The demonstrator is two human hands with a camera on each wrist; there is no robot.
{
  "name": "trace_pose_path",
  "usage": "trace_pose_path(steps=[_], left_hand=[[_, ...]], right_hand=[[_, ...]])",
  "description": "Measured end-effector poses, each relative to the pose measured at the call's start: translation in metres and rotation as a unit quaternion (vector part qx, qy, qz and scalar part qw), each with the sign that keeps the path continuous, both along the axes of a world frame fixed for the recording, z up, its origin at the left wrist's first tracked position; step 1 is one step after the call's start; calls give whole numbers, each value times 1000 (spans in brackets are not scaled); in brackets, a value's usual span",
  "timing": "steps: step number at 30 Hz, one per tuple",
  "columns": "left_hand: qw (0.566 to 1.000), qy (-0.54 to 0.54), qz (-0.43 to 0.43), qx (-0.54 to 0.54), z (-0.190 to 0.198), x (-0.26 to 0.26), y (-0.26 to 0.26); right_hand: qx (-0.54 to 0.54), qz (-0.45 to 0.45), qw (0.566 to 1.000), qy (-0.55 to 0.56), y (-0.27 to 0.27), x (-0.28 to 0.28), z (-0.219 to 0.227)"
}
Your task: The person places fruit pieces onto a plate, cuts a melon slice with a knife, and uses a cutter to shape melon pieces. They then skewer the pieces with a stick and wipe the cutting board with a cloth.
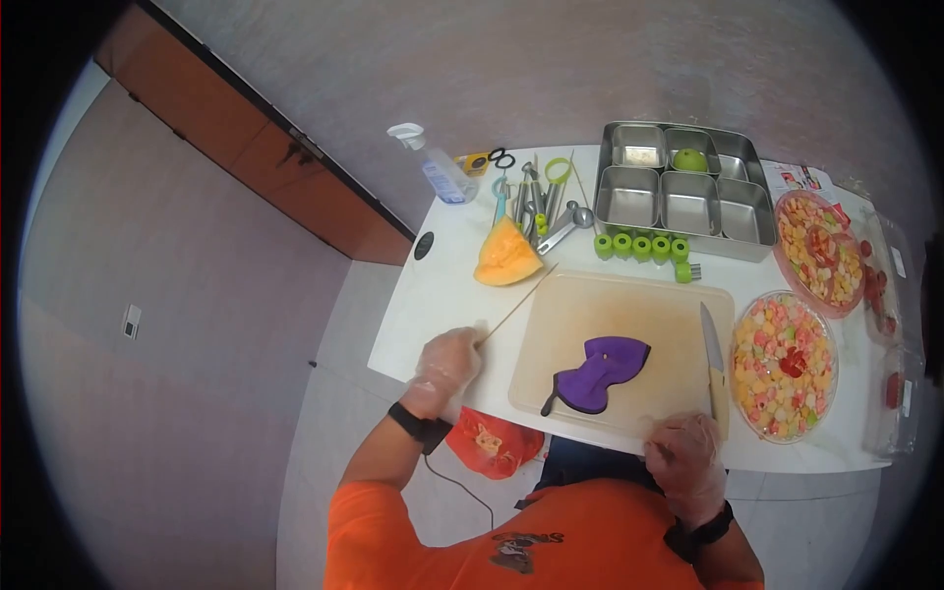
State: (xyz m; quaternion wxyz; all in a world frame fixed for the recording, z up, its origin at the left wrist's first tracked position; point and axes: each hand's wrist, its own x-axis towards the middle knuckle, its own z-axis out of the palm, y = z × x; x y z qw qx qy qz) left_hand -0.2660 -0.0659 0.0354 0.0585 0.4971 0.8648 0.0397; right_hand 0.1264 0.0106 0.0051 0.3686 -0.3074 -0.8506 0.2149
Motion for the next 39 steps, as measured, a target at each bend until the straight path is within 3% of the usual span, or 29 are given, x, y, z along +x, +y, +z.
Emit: trace_pose_path(steps=[7,10,11,15,19,22,26,28,29,30,31,32,33,37,39], left_hand=[[993,35,83,-77,-1,-61,-75],[984,50,152,-76,-2,-87,-78],[978,37,176,-103,-1,-96,-66],[988,32,127,-84,-10,-129,-2],[989,-61,129,-40,1,-132,78],[998,-25,56,-6,-20,-158,135],[997,-42,40,-49,-6,-166,191],[976,-34,-21,-216,6,-169,218],[948,137,-167,-233,2,-173,231],[948,136,-170,-232,-3,-175,240],[987,-49,-42,-148,-9,-176,250],[967,-230,89,-57,-5,-167,258],[949,-291,121,-14,8,-147,259],[977,-198,70,-40,36,-107,269],[976,-204,56,-54,23,-106,282]], right_hand=[[-15,6,1000,-8,-1,1,7],[-15,8,1000,-8,0,-1,6],[-14,7,1000,-10,0,-2,5],[-14,1,1000,-16,-2,-3,9],[-18,-11,999,-32,-3,-3,9],[-14,-27,999,-42,-1,-5,9],[-34,-21,998,-54,1,-5,11],[-40,-19,997,-60,1,-4,11],[-53,-18,997,-61,0,-3,9],[-65,-18,996,-63,1,-2,9],[-66,-20,996,-63,2,-3,10],[-61,-18,995,-72,3,-4,13],[-58,-15,995,-81,3,-4,15],[-98,29,990,-94,14,3,15],[-109,49,990,-80,15,4,7]])
